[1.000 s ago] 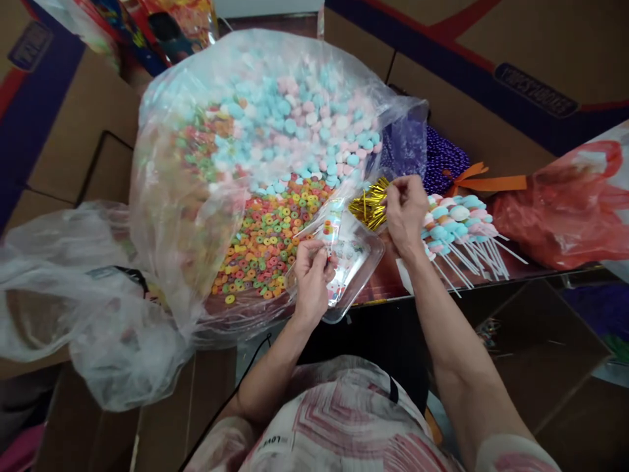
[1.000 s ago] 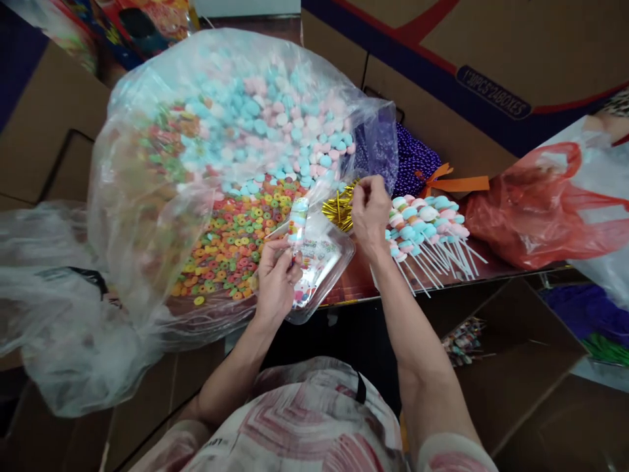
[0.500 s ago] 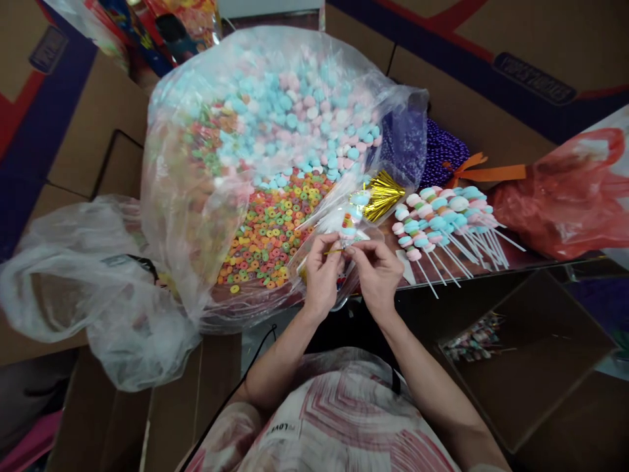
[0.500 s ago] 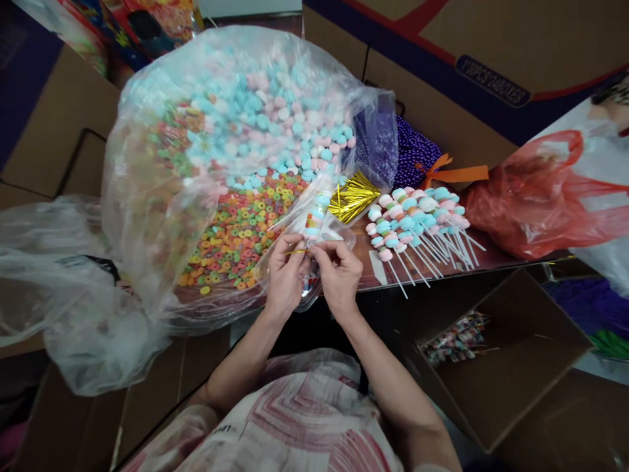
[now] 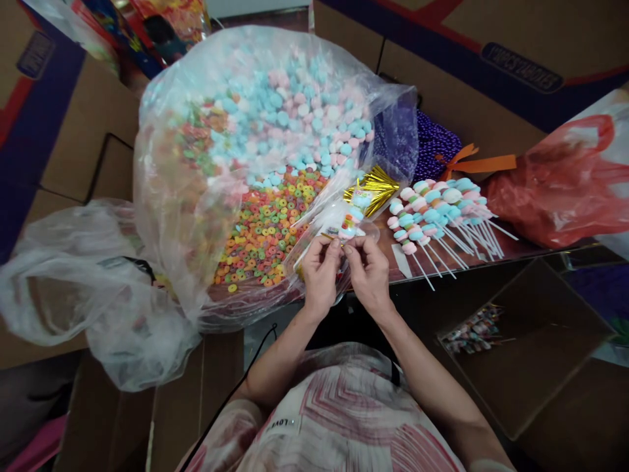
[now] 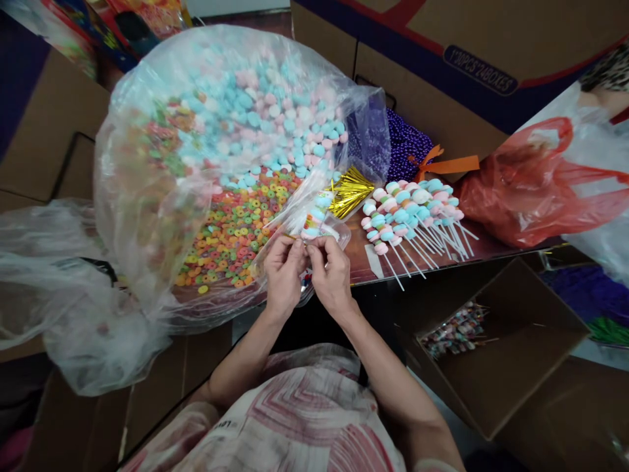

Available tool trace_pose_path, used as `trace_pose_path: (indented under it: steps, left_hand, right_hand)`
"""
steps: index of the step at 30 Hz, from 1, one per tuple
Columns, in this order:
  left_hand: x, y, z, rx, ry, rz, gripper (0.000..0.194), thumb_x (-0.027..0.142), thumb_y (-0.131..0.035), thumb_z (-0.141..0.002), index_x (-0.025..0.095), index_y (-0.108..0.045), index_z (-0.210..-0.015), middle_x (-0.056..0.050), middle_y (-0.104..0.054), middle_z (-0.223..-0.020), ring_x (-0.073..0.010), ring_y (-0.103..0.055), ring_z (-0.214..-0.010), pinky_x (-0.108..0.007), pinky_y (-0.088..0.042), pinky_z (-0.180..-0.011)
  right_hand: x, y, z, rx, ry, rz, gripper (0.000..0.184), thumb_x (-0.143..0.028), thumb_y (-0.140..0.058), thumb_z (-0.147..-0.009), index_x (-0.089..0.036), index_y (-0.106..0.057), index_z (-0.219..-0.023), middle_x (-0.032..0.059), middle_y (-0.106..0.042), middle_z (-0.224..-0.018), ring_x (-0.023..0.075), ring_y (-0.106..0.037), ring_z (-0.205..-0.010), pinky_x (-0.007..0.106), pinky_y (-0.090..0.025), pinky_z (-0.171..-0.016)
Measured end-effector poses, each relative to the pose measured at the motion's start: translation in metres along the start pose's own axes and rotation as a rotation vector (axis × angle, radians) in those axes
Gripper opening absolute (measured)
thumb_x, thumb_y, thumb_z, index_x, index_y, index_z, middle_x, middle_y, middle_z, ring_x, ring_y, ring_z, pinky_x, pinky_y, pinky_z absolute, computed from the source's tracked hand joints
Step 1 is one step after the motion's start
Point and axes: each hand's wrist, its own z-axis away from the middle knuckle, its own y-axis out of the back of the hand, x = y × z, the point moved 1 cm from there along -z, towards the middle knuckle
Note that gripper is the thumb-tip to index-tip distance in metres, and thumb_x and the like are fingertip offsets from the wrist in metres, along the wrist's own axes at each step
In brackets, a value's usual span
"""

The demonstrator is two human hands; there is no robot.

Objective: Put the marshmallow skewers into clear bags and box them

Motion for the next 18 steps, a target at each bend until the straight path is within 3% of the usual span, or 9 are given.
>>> trace_pose_path:
  steps: [3,8,10,14,18]
  left_hand:
    - [0.006,-0.004,-0.002,-0.090,0.114,0.159,0.041,0.044,-0.087,-0.072,0.017,-0.056,-0.071,0.007,-0.052,-0.059,-0.0013,-0.030,-0.045,-0.015,-0.023,-0.043]
    - [0.021,-0.005,-0.004,-0.266,0.558,0.285,0.032,0.027,-0.084,-0.076,0.017,-0.053,-0.075,0.009,-0.045,-0.051,-0.0010,-0.020,-0.039,-0.013,-0.015,-0.038]
    - [0.025,-0.003,-0.005,-0.351,0.661,0.300,0.030,0.023,-0.082,-0.077,0.018,-0.053,-0.077,0.010,-0.041,-0.049,-0.0016,-0.017,-0.038,-0.014,-0.012,-0.037]
    - [0.025,-0.002,-0.003,-0.429,0.629,0.224,0.035,0.030,-0.085,-0.073,0.018,-0.054,-0.082,0.011,-0.042,-0.049,-0.0016,-0.016,-0.039,-0.014,-0.013,-0.038]
    - [0.011,-0.001,0.000,-0.277,0.329,-0.004,0.038,0.045,-0.080,-0.080,0.021,-0.052,-0.087,0.009,-0.048,-0.053,-0.0041,-0.027,-0.042,-0.016,-0.020,-0.041]
  right_hand:
    - [0.005,0.006,0.001,-0.050,-0.014,-0.055,0.014,-0.032,-0.056,-0.096,-0.022,-0.055,-0.087,-0.0008,-0.061,-0.079,0.0148,-0.057,-0.073,0.028,-0.047,-0.069]
    - [0.004,0.022,-0.003,-0.116,0.041,-0.117,0.018,-0.034,-0.056,-0.097,-0.022,-0.053,-0.085,0.0000,-0.055,-0.084,0.0162,-0.054,-0.080,0.030,-0.046,-0.076]
    - [0.001,0.031,-0.007,-0.201,0.081,-0.114,0.019,-0.035,-0.057,-0.098,-0.022,-0.052,-0.085,-0.0001,-0.054,-0.084,0.0163,-0.053,-0.080,0.030,-0.046,-0.075]
    - [-0.001,0.041,-0.014,-0.337,0.162,-0.032,0.017,-0.032,-0.052,-0.101,-0.023,-0.047,-0.087,-0.0012,-0.051,-0.079,0.0154,-0.049,-0.073,0.029,-0.044,-0.069]
    - [0.006,0.034,-0.014,-0.306,0.257,0.130,0.009,-0.024,-0.047,-0.100,-0.024,-0.043,-0.092,-0.0010,-0.051,-0.079,0.0160,-0.049,-0.070,0.030,-0.042,-0.065]
